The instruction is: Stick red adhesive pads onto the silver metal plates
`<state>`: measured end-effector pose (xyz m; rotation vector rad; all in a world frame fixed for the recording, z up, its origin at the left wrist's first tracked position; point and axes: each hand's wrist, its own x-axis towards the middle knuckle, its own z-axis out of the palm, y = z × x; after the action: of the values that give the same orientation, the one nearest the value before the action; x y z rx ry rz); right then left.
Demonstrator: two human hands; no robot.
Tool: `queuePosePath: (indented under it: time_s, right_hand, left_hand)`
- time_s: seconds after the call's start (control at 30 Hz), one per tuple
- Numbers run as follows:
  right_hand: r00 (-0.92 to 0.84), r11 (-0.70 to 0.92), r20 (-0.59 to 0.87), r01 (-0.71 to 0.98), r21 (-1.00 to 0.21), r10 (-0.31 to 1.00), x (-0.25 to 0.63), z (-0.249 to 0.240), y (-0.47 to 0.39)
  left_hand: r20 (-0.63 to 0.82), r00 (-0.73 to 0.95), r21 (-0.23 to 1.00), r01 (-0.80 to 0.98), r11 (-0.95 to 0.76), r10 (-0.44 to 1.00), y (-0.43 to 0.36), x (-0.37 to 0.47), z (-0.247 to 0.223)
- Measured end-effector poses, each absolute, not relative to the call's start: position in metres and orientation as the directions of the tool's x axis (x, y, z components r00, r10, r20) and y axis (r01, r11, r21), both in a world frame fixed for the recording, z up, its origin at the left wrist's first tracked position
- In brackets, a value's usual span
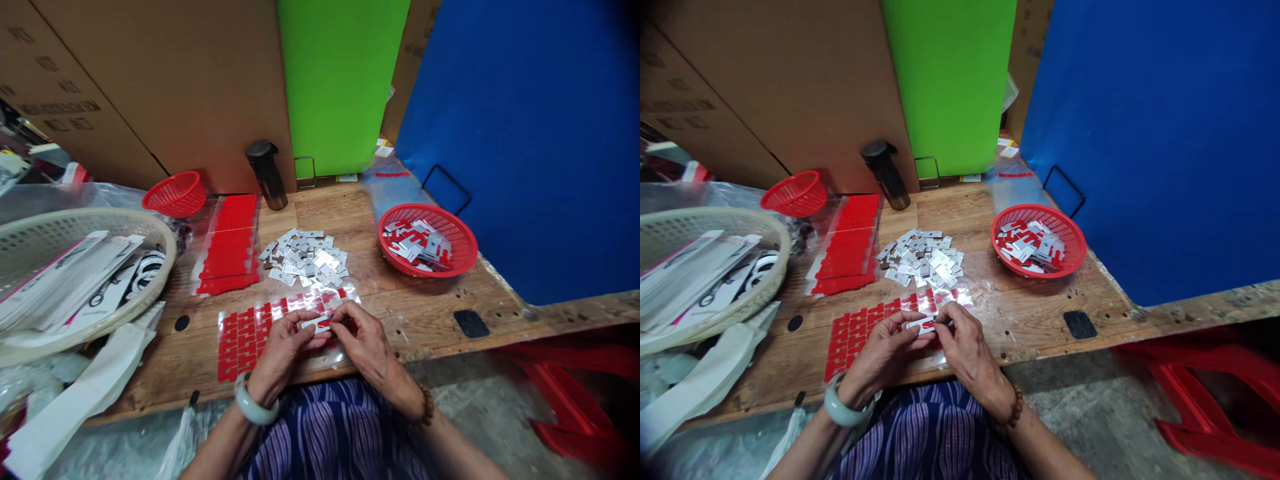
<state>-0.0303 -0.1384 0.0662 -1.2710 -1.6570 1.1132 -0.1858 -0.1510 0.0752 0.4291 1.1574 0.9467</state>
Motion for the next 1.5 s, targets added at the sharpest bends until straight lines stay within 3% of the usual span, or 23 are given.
queuePosePath:
  time_s: [0.6,0.83,0.97,1.5]
  right_hand:
    - [-0.224,0.11,0.042,0.3,-0.947,0.974,-0.034,0.066,-0.14]
    - [-0.182,-0.026,-0.075,0.256,-0.966,0.98,-0.038,0.07,-0.142]
    - [-0.137,0.015,-0.023,0.266,-0.964,0.99,-0.037,0.073,-0.142]
    - [-0.194,0.036,-0.035,0.351,-0.936,0.98,-0.033,0.076,-0.134]
  left_hand:
    - [-0.545,0.043,0.78,-0.34,0.526,0.837,-0.151,-0.185,0.07]
    - [-0.504,-0.014,0.825,-0.305,0.476,0.863,-0.149,-0.185,0.071]
    - [-0.495,-0.023,0.838,-0.279,0.47,0.869,-0.149,-0.184,0.075]
    - [-0.577,0.0,0.773,-0.323,0.546,0.817,-0.15,-0.186,0.079]
